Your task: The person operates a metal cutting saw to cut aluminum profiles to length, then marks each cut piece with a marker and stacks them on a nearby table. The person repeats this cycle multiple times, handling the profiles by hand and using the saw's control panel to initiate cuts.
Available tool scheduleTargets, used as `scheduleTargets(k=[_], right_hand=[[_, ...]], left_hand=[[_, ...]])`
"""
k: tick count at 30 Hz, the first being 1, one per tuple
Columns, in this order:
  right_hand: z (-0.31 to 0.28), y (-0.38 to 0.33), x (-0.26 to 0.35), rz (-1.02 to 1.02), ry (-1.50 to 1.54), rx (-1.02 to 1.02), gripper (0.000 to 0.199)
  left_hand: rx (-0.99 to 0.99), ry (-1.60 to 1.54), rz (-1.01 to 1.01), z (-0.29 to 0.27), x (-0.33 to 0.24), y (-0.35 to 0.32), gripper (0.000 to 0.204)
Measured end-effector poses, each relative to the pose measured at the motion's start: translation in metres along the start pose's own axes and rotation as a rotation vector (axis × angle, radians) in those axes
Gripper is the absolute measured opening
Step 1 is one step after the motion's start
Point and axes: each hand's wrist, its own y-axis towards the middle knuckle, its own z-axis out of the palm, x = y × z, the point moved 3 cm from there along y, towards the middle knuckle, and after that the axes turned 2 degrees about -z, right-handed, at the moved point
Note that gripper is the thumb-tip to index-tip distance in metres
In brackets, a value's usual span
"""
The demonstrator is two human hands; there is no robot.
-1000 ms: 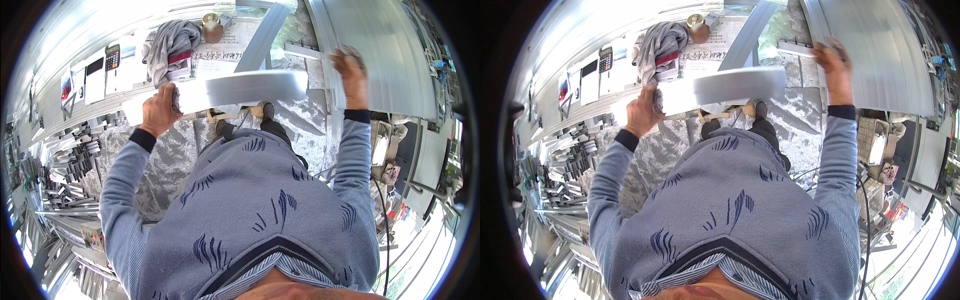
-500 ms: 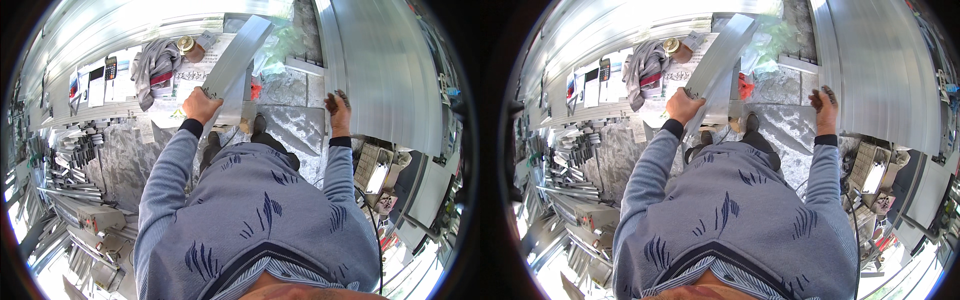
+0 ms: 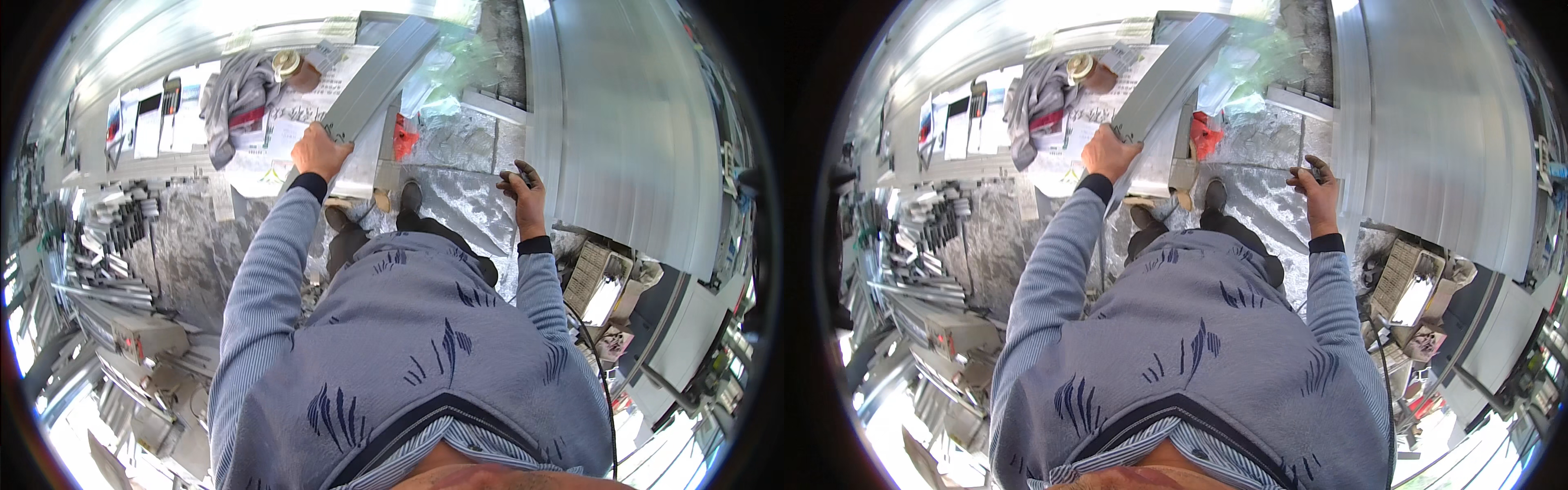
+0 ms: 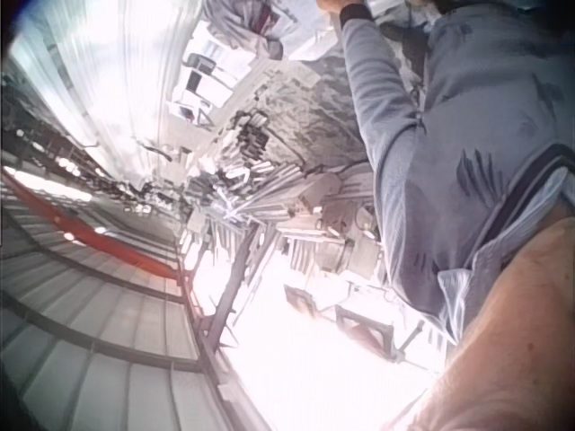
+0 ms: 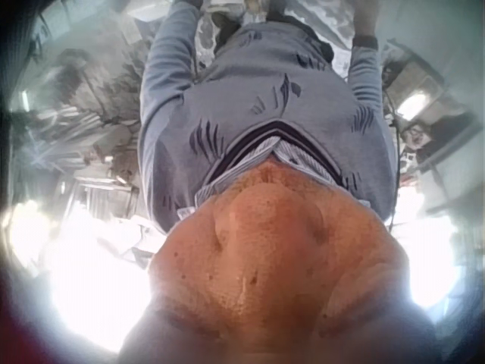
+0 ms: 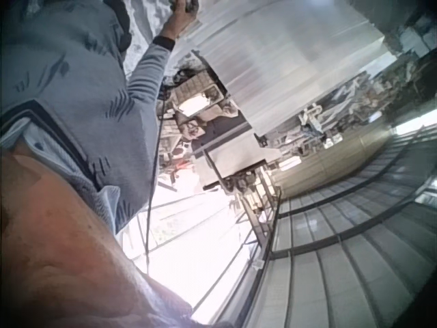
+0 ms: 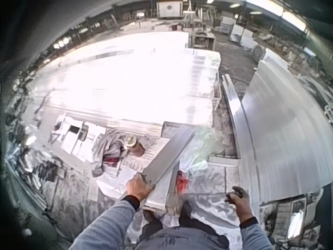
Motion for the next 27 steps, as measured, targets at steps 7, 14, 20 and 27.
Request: scheduleTargets(k=[7,14,20,27], right_hand=[[0.015,0.000,-0.010,-0.002,-0.045,0.088,0.043],[0.056,0.013,0.008,-0.108,-0.117,0.376,0.045],[0.081,0.019,0.020,-0.142,-0.255,0.519,0.040],[0.096,-0.006,0.021,-0.147,-0.277,0.535,0.036]], left_hand=[[0.008,0.030,-0.026,0.006,0.001,-0.003,0.074],[0.040,0.065,-0.080,0.001,0.000,-0.015,0.087],[0.085,0.172,-0.184,0.002,0.032,-0.047,0.080],[0.042,0.101,-0.144,-0.001,0.047,-0.057,0.069]])
